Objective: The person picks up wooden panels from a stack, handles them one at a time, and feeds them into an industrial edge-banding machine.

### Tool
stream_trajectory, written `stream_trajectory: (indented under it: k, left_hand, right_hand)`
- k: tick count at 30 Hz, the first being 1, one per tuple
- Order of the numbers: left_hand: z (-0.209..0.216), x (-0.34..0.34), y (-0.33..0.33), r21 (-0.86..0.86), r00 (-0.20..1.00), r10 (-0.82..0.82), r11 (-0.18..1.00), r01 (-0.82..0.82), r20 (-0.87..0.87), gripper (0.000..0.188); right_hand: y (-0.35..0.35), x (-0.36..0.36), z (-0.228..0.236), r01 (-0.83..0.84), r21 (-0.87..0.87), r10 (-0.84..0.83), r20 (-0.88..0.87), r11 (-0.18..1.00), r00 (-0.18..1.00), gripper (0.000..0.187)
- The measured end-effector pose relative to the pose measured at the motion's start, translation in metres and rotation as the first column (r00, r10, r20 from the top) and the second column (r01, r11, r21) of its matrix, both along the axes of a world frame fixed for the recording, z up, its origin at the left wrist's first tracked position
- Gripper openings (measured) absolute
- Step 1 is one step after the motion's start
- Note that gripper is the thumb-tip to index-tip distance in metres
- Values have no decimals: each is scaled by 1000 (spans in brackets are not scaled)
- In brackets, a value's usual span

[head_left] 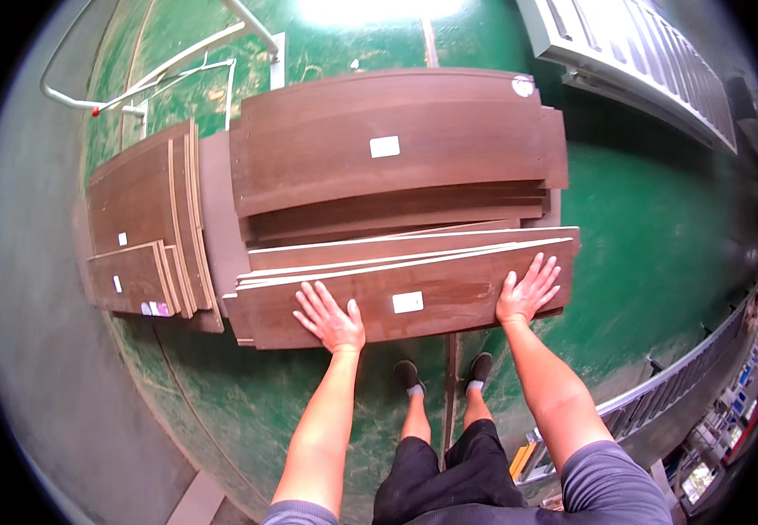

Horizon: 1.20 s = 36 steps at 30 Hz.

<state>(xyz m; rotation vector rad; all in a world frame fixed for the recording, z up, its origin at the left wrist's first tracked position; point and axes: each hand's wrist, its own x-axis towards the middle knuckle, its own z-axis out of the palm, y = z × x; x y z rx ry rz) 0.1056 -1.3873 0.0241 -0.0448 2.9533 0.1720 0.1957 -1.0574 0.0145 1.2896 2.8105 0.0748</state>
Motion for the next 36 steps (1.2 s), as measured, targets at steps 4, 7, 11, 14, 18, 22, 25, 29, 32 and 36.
stream_trajectory:
  k: [4,7,11,14,18,22,25,29,32,36]
  left_hand:
    - [7,0,-6,-1,999,0,1000,0,-32,83]
    - [10,-3,-5,-48,1000,0,999,1,12,83]
    - [-1,0,-1,18,999,-24,1000,24,-39,84]
    - [1,4,-6,-6,1000,-5,1000,5,-23,85]
    - [0,5,-6,7,999,4,1000,-4,-40,84]
    - [-2,6,-11,-15,999,10,1000,-11,-44,83]
    - [1,4,-9,0,999,4,1000,-4,-43,83]
    - [2,2,-4,4,998,-15,1000,16,-56,83]
    - [4,-1,1,-70,999,-35,997,36,12,83]
    - [2,4,-4,-57,1000,9,998,-10,-22,86]
  right_hand:
    - [-3,-4,1,-10,19,10,29,1000,1000,82]
    - [-7,-7,-1,3,43,-6,74,999,997,81]
    - [-2,3,0,-2,115,5,-27,993,1000,77]
    - [-6,3,-3,-25,133,31,-41,991,999,76]
    - [-5,5,-5,-25,160,35,-59,987,998,75]
    - [-10,2,-3,-21,149,31,-63,989,998,74]
    - [-9,0,-1,-13,155,23,-59,988,998,74]
    - [-4,3,-1,0,119,5,-41,993,999,77]
    - [-3,-2,5,32,67,-37,74,997,997,80]
    - [-7,-5,4,-10,24,9,15,1000,1000,84]
